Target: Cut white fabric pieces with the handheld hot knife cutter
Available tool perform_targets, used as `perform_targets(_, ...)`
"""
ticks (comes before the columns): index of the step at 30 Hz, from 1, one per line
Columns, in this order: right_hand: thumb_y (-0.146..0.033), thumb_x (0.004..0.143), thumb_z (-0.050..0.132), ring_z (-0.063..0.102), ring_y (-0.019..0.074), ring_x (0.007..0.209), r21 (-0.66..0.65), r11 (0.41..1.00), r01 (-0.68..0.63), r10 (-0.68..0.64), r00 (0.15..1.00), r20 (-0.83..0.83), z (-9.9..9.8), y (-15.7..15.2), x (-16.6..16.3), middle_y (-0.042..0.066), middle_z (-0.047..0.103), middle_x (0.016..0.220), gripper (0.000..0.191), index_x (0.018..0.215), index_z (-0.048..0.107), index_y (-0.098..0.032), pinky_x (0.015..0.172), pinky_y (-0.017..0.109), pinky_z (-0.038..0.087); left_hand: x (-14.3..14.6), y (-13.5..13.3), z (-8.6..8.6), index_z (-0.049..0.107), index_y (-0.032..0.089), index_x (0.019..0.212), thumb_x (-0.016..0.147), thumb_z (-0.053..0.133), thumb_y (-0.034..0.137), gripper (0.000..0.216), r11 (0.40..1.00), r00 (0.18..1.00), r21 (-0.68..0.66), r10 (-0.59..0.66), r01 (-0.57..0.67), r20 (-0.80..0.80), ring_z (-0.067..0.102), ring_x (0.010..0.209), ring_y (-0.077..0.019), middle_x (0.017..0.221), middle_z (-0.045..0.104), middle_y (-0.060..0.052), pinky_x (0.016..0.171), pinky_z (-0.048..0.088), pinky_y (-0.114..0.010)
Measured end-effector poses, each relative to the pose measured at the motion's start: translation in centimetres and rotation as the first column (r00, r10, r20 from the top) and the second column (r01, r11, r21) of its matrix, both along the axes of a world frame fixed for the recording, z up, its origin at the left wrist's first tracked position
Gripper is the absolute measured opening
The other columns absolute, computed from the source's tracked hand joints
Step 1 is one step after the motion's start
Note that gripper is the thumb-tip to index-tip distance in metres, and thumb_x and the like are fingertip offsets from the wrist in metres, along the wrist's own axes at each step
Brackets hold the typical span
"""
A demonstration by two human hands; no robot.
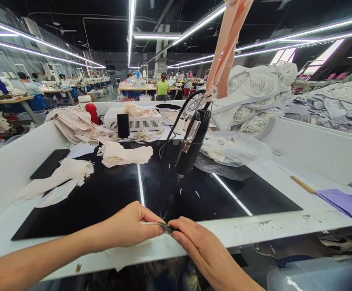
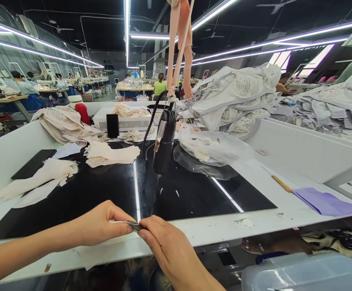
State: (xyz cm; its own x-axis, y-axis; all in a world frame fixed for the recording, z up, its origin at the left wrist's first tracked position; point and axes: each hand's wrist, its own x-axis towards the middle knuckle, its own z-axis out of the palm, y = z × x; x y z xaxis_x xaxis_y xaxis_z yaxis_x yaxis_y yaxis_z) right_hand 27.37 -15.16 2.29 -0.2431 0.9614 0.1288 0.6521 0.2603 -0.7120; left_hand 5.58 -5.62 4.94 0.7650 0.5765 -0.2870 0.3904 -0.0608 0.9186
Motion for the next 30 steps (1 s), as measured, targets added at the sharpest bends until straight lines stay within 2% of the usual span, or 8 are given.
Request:
perform_targets(9,-0.066,0.111,0.026,0.071,0.0204,0.083,-0.012,1.000,0.000,0.000,1.000,-0.004,-0.07,0.00,-0.12,0.004,0.072,0.090,0.063,0.103,0.072,-0.024,0.074,0.031,0.050,0.01,-0.11,-0.03,0.090,0.016,0.096,0.082,0.065,0.041,0.038,1.000,0.999,-0.026,0.011,-0.012,-0.032,0.035,0.064,-0.0134,0.062,0.054,0.003,0.058,0.024,-0.027)
perform_targets(15,-0.061,0.113,0.030,0.070,0.0199,0.080,0.002,1.000,0.011,-0.011,1.000,-0.005,-0.17,-0.04,-0.17,0.003,0.072,0.086,0.057,0.102,0.073,-0.025,0.071,0.031,0.050,0.05,-0.22,0.13,0.091,0.018,0.100,0.082,0.065,0.041,0.040,1.000,0.998,-0.007,0.013,-0.013,-0.065,0.034,0.063,-0.0135,0.061,0.052,0.003,0.057,0.024,-0.028)
perform_targets(24,-0.060,0.113,0.032,0.073,0.0213,0.088,-0.036,0.999,0.016,-0.017,0.999,-0.046,-0.25,-0.30,-0.29,0.004,0.075,0.095,0.054,0.105,0.071,-0.025,0.078,0.032,0.053,0.24,-0.27,-0.21,0.089,0.014,0.094,0.085,0.063,0.043,0.040,1.000,1.000,-0.020,0.006,-0.006,-0.023,0.037,0.067,-0.0143,0.065,0.053,0.002,0.061,0.026,-0.027)
perform_targets(30,-0.064,0.112,0.030,0.071,0.0207,0.080,-0.020,0.999,0.028,-0.029,0.997,-0.066,-0.66,-0.18,-0.46,0.004,0.073,0.087,0.060,0.101,0.073,-0.024,0.073,0.031,0.051,0.27,-0.56,-0.24,0.088,0.013,0.091,0.086,0.062,0.041,0.038,1.000,1.000,-0.017,0.001,-0.001,-0.014,0.036,0.068,-0.0145,0.067,0.052,0.001,0.063,0.028,-0.028)
